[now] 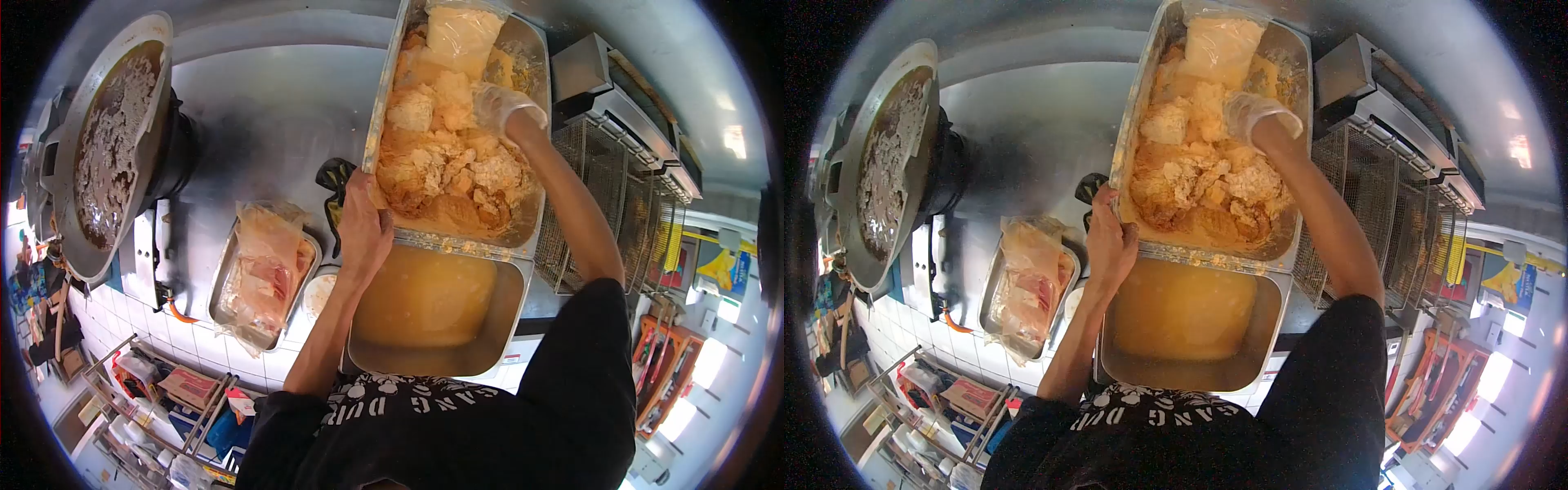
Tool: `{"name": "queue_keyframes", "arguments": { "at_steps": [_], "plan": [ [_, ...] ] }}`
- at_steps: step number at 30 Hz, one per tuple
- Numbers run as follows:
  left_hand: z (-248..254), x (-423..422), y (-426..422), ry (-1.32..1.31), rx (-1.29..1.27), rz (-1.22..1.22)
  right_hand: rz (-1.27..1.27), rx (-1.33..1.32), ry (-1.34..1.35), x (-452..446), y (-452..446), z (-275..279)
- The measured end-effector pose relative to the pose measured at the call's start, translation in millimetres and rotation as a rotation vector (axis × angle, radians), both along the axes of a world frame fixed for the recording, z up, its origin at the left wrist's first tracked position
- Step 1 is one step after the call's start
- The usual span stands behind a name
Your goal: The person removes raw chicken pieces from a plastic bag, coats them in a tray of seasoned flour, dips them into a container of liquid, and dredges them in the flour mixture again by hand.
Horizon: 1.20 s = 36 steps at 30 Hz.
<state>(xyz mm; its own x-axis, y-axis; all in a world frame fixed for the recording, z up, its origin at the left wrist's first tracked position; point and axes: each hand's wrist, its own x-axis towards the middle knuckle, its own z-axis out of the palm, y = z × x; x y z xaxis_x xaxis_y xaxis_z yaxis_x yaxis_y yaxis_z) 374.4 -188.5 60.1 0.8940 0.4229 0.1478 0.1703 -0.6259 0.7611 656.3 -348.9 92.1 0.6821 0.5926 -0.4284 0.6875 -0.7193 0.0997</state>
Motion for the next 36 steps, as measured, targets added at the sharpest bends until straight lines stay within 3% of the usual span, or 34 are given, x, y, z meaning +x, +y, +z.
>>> {"name": "queue_keyframes", "arguments": {
  "at_steps": [1, 4, 6, 7, 12, 14, 16, 20, 23, 24, 27, 31, 33, 34, 36],
  "plan": [
    [0.3, 0.3, 0.4, -0.033, 0.017, 0.003, -0.083, 0.041, 0.058, -2.1, -3.4, 15.9],
    [4.5, -1.8, -1.1, -0.005, -0.042, 0.010, 0.414, -0.693, 0.060, -60.9, -7.1, 67.8],
    [9.9, -2.3, -0.2, 0.050, -0.107, 0.017, 0.487, -0.729, 0.237, -99.1, -18.8, 71.6],
    [13.1, -1.3, -0.5, 0.070, -0.119, 0.016, 0.394, -0.540, 0.337, -109.9, -40.6, 47.7],
    [8.9, -1.2, 0.5, 0.054, -0.163, -0.006, 0.601, -0.302, 0.377, -147.9, -33.7, -42.1],
    [14.3, -1.6, -1.9, 0.034, -0.086, 0.003, 0.696, -0.248, 0.344, -152.1, -12.3, -51.8],
    [12.7, -1.0, -1.3, 0.020, -0.052, -0.005, 0.334, -0.138, 0.590, -156.6, 23.0, -16.5],
    [9.2, -1.3, -2.1, -0.027, -0.022, 0.004, 0.646, -0.422, 0.390, -160.0, 43.5, -1.0],
    [19.0, -2.2, 0.6, 0.060, -0.114, -0.009, -0.619, -0.094, 0.682, -162.1, 42.2, 7.8],
    [19.2, -3.0, 0.8, 0.062, -0.107, -0.003, -0.610, -0.090, 0.685, -155.8, 29.7, -5.0],
    [16.4, -2.1, -1.3, 0.002, -0.180, 0.005, -0.554, 0.308, 0.887, -142.2, 2.0, -26.9],
    [13.8, -3.1, -2.8, -0.016, -0.121, 0.003, -1.221, 0.718, 1.264, -162.7, 15.3, 3.9],
    [12.0, -1.5, -1.4, -0.041, -0.113, 0.002, -1.376, 0.831, 1.350, -164.9, 26.9, -16.2],
    [9.0, -1.0, -2.1, -0.037, -0.068, 0.005, -0.867, 0.666, 1.006, -162.1, 29.2, -57.6],
    [6.2, 0.4, -2.4, -0.024, -0.024, 0.004, -0.383, 0.483, 0.654, -137.9, 34.5, -72.1]
  ]
}}
